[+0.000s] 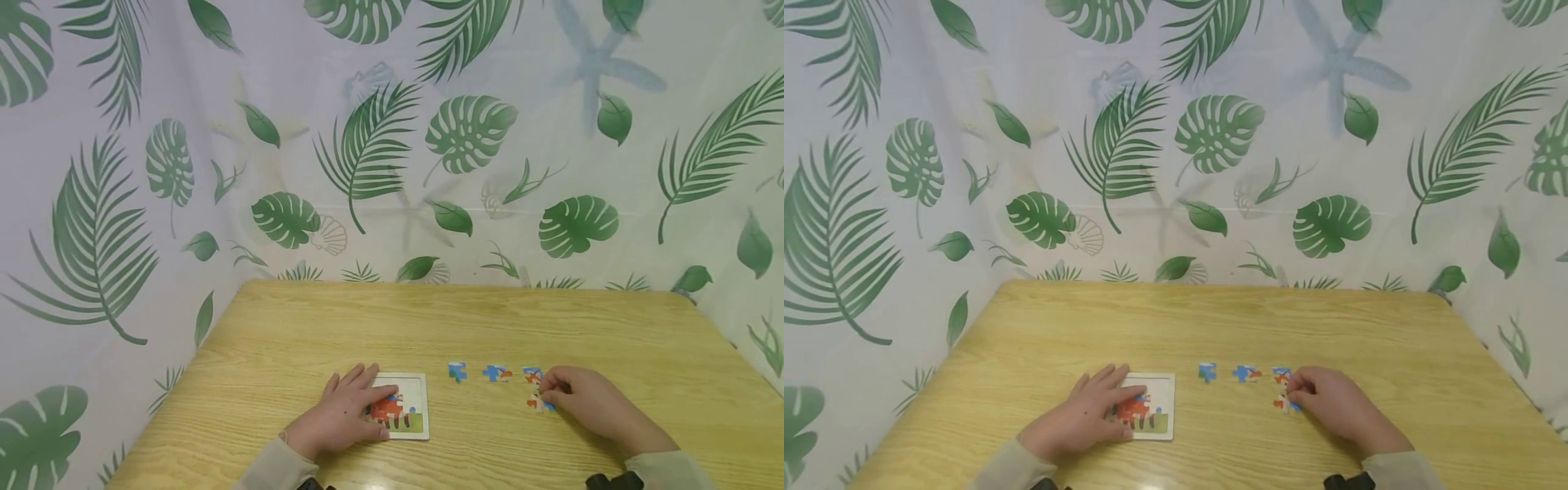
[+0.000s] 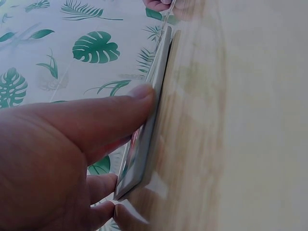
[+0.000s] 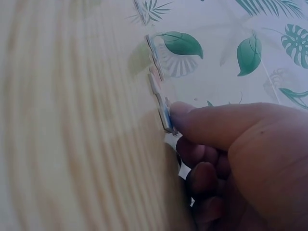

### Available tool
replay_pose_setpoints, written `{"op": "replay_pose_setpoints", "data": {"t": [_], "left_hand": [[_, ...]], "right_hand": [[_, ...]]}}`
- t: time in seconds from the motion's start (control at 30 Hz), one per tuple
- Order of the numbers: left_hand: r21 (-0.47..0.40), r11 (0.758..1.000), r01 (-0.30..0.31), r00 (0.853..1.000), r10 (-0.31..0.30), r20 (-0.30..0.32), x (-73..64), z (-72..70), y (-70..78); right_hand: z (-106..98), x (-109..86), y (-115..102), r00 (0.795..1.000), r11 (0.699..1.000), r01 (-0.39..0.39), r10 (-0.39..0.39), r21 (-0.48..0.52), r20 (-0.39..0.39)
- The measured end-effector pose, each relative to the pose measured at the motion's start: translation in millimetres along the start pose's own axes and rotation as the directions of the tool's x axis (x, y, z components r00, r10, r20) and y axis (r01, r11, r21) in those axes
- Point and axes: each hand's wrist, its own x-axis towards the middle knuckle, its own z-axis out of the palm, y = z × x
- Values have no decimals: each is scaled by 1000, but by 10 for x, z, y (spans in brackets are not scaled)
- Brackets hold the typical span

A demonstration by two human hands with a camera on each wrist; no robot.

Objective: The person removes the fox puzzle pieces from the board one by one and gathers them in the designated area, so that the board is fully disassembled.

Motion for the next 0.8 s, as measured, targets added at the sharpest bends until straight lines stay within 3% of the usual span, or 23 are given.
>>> {"op": "replay_pose_setpoints", "data": {"t": [0.3,0.57,0.8], "left_hand": [[5,1000,-1,1000,1,8,7,13,-15],[4,1000,-14,1000,14,8,4,-8,-4],[-6,1000,-1,1000,1,7,5,-5,7]], "right_hand": [[17,-3,-76,1000,1000,8,-8,9,-29],[102,62,-270,998,993,54,-52,109,-17],[332,198,-577,987,977,158,-161,140,8]]}}
